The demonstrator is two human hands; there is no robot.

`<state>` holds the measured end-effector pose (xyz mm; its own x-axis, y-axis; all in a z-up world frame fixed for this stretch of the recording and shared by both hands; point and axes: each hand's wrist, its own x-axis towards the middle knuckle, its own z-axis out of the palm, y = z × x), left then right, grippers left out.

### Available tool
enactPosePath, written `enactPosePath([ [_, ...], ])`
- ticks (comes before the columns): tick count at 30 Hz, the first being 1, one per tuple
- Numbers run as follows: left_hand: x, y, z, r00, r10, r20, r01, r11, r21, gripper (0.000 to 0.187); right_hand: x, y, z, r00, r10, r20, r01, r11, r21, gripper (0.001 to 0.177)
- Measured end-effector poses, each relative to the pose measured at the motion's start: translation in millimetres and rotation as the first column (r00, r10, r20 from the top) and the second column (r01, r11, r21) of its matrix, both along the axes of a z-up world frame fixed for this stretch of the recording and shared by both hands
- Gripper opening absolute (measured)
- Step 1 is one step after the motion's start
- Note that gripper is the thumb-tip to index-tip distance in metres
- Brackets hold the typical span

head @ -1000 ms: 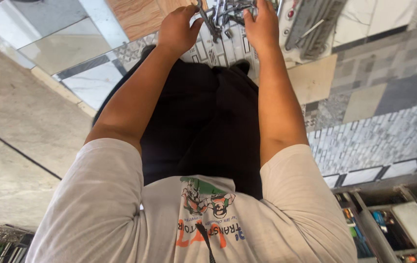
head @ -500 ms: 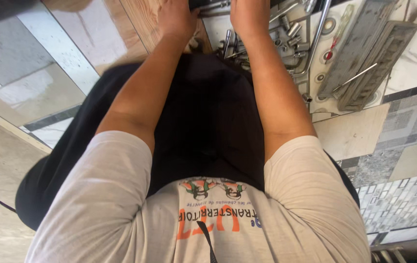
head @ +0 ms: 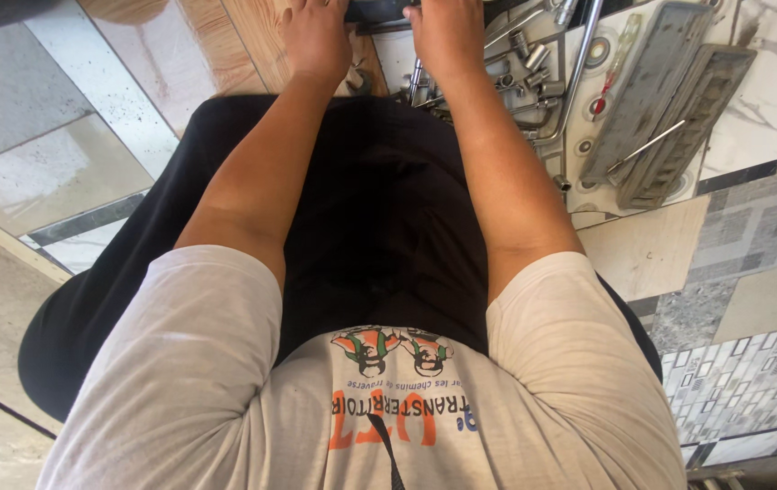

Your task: The person sorts various mechanical tools including wrenches and screwdrivers by picking them up from the floor and placing them into green plastic storage bins on a shelf.

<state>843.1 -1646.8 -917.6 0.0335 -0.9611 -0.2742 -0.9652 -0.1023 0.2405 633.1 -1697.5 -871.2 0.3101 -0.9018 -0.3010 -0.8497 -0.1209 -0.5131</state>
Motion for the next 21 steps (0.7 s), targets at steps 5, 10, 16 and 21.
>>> enactPosePath([
  [5,-10,-13,13,0.998,-0.036,-0.054,0.021,0.965,-0.261,0.037,0,-9,7,0.991,0.011,0.133,0.034,0.943,-0.332,0.035],
  [10,-12,-25,18,0.982,0.046,-0.181,-0.076,0.984,-0.162,0.028,-12,-22,19,0.933,-0.095,0.348,0.104,0.995,-0.007,0.034],
  [16,-37,-41,159,0.868,-0.065,-0.493,-0.121,0.934,-0.336,0.037,-47,-52,118,0.941,-0.200,0.275,0.160,0.974,0.161,0.033],
  [21,-66,-37,355,0.775,-0.120,-0.620,-0.127,0.932,-0.340,0.049,-82,-16,272,0.620,-0.279,0.733,0.141,0.959,0.245,0.039],
])
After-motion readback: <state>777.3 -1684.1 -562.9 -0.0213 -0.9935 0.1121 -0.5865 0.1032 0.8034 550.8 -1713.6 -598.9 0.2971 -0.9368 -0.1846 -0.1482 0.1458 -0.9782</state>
